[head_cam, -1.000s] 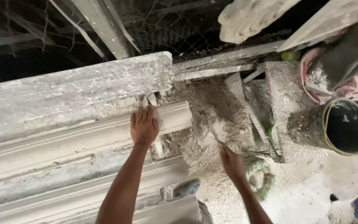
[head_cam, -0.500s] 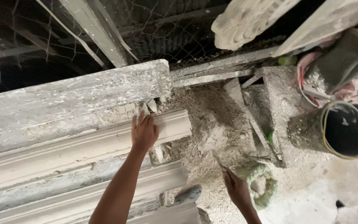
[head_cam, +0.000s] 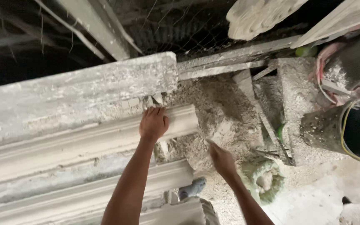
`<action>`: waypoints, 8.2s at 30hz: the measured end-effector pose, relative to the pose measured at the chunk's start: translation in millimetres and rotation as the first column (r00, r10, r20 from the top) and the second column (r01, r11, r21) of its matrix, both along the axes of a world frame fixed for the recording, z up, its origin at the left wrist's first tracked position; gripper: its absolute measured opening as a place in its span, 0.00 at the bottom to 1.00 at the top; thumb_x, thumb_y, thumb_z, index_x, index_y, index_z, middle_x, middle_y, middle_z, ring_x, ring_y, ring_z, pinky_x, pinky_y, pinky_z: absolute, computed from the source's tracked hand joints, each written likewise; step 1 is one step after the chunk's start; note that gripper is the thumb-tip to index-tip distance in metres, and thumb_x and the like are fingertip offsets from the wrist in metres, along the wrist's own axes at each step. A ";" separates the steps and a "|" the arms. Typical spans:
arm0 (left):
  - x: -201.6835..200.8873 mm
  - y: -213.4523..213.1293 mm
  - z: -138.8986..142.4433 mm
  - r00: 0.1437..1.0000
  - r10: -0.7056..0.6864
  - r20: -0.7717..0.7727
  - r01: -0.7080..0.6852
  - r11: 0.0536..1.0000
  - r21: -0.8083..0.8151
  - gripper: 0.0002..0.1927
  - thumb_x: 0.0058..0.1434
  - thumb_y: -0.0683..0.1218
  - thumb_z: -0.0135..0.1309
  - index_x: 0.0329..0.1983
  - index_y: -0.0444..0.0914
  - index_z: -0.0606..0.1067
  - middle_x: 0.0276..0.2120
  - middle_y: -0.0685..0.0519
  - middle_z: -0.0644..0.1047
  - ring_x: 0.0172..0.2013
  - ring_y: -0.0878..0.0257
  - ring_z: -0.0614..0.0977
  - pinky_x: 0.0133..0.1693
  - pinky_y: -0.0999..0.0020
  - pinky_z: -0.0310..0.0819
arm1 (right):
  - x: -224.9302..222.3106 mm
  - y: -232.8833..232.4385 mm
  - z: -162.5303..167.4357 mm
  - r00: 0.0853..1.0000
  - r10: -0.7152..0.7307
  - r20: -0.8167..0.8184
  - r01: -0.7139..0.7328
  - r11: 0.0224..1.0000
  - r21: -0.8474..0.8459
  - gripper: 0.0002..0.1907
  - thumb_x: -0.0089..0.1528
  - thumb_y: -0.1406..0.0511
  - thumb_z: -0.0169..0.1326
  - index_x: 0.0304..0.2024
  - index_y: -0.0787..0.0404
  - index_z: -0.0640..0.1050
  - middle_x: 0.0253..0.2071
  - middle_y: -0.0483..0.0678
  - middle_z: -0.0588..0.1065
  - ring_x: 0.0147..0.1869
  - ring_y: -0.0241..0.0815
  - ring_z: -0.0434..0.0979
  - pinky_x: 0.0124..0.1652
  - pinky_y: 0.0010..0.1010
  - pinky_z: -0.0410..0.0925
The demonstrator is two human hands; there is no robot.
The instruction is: The person uses a small putty-knife scraper to remove dried plaster residue from decorative plaster cornice moldings, running the blade along the grooves and flutes of each piece and repositioning the moldings on a plaster-dusted work table.
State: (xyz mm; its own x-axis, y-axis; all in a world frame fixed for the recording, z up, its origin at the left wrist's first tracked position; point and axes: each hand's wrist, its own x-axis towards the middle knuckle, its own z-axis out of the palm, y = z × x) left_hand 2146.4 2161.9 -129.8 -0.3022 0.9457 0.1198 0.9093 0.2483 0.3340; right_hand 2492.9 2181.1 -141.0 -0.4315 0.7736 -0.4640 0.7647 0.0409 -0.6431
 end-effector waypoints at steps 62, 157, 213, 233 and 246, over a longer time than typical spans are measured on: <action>-21.8 -18.4 25.9 0.997 0.005 0.074 -0.005 1.000 0.007 0.15 0.62 0.50 0.49 0.44 0.37 0.78 0.44 0.48 0.80 0.53 0.53 0.76 0.59 0.53 0.67 | -66.1 58.6 26.3 0.959 -0.280 -0.050 0.265 0.944 -0.197 0.27 0.71 0.52 0.38 0.68 0.55 0.69 0.39 0.54 0.79 0.22 0.35 0.71 0.23 0.30 0.68; -1427.6 -1481.5 55.0 0.041 0.626 0.779 -0.999 0.003 0.050 0.34 0.63 0.37 0.43 0.71 0.22 0.49 0.67 0.23 0.53 0.60 0.28 0.69 0.62 0.47 0.65 | -1634.4 -1283.1 16.4 0.592 0.667 0.452 -0.806 0.485 0.340 0.49 0.57 0.33 0.48 0.76 0.34 0.49 0.80 0.54 0.41 0.81 0.65 0.32 0.64 0.77 0.34; -1627.1 -1759.8 95.2 0.985 0.064 0.159 -0.026 0.973 -0.229 0.17 0.65 0.52 0.50 0.56 0.55 0.77 0.42 0.51 0.80 0.37 0.50 0.83 0.37 0.51 0.80 | -1593.7 -1356.2 11.0 0.924 0.173 0.340 -0.331 0.808 0.487 0.47 0.57 0.34 0.48 0.75 0.34 0.54 0.77 0.74 0.38 0.78 0.81 0.30 0.63 0.79 0.37; -1598.4 -1672.5 59.4 0.947 -0.289 0.138 0.318 0.906 -0.279 0.19 0.69 0.49 0.45 0.62 0.55 0.73 0.41 0.44 0.78 0.29 0.52 0.83 0.28 0.57 0.82 | -1567.9 -1380.5 25.5 0.933 0.144 0.328 -0.316 0.765 0.561 0.48 0.58 0.35 0.51 0.75 0.42 0.59 0.70 0.84 0.51 0.70 0.86 0.56 0.58 0.63 0.64; -1602.9 -1662.4 63.7 0.943 -0.315 0.108 0.319 0.762 -0.563 0.20 0.69 0.44 0.46 0.64 0.49 0.71 0.39 0.46 0.78 0.28 0.55 0.82 0.26 0.58 0.82 | -1556.7 -1366.1 31.9 0.902 0.112 0.417 -0.329 0.804 0.495 0.32 0.67 0.42 0.48 0.71 0.40 0.67 0.72 0.74 0.58 0.66 0.74 0.69 0.54 0.56 0.70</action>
State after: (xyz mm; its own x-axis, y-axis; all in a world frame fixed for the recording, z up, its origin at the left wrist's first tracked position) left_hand 543.6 499.6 -66.1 0.0281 0.8837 -0.4672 0.9683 0.0920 0.2323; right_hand 936.2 815.0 -109.1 -0.5139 0.8445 -0.1506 0.8562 0.4941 -0.1512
